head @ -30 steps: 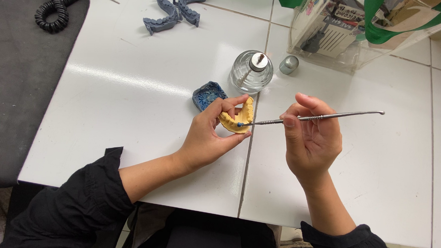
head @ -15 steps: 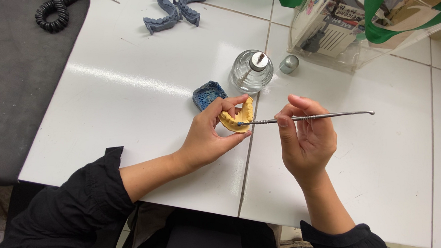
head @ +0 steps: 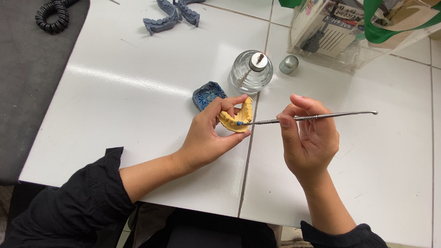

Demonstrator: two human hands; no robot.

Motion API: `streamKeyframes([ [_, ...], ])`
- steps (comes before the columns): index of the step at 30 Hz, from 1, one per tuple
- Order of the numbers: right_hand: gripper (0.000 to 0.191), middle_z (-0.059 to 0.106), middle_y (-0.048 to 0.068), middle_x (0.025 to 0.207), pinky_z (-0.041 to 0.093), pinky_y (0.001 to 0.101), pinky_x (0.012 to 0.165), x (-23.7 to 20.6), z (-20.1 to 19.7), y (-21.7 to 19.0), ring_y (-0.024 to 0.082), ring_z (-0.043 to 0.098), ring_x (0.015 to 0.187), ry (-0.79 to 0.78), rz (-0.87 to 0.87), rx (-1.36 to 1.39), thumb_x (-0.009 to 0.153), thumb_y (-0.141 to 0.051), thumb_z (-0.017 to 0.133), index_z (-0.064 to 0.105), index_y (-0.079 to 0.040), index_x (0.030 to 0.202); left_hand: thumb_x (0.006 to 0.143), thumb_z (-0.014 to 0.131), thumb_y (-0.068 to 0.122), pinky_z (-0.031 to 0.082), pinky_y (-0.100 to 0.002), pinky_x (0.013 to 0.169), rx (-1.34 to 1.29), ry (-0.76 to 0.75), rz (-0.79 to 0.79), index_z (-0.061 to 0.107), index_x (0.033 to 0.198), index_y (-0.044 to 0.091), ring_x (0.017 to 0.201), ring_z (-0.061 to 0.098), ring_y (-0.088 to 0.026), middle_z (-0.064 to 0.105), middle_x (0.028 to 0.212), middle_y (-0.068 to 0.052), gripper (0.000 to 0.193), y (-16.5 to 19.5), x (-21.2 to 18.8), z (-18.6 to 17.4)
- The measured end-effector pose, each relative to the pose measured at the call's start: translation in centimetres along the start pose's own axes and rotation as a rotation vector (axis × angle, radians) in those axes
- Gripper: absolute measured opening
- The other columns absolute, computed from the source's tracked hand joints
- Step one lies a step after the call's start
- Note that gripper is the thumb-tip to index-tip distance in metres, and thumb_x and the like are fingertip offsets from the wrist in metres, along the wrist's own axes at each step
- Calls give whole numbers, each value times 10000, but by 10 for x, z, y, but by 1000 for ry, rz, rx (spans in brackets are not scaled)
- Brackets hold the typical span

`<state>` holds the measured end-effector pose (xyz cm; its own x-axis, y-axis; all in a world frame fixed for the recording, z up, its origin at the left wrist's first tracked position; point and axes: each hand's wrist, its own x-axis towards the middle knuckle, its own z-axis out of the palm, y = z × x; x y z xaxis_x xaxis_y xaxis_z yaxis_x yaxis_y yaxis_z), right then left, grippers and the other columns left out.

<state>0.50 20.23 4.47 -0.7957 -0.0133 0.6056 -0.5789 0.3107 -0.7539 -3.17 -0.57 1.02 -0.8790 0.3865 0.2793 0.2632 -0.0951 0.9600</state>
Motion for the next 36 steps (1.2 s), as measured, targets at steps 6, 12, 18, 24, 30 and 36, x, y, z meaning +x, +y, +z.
streamKeyframes([
  [6,328,635,95,1000,555,238,898,-1,2,1,118,649,906,-9,-5,17,1079,33,634,511,54,1382,880,801,46,440,-369,1189,-28,7,-8,472,1046,90,1426,543,-268,582,1469,-217,371,-1,-1,0],
  [12,330,629,96,1004,550,237,899,-1,1,0,119,649,899,-6,-6,3,1078,35,638,513,55,1383,882,799,47,462,-352,1165,-32,10,-16,469,1053,93,1362,580,-223,574,1483,-210,375,-3,-1,0],
  [18,315,631,91,980,551,237,893,0,0,0,115,637,890,5,-11,10,1092,31,630,511,50,1383,881,800,40,494,-341,1141,-28,3,-29,476,1053,93,1264,622,-190,571,1499,-202,370,-4,-1,0],
  [24,313,629,92,977,554,234,886,2,1,-1,115,634,891,8,-14,23,1093,22,625,509,41,1383,876,802,41,516,-339,1132,-30,-9,-26,478,1049,92,1256,649,-191,551,1514,-211,371,-3,0,-1],
  [30,306,644,98,984,537,227,858,-3,0,2,106,615,884,69,11,56,1108,-12,621,501,30,1386,879,796,30,513,-349,1149,-52,-7,-17,475,1049,88,1302,639,-228,538,1524,-217,368,-3,0,-1],
  [36,134,659,91,1034,547,268,842,0,-7,15,127,605,880,302,59,301,1188,-70,647,553,-27,1273,882,791,16,511,-362,1150,-44,4,-4,470,1028,88,1341,619,-263,519,1544,-212,360,-3,-1,-2],
])
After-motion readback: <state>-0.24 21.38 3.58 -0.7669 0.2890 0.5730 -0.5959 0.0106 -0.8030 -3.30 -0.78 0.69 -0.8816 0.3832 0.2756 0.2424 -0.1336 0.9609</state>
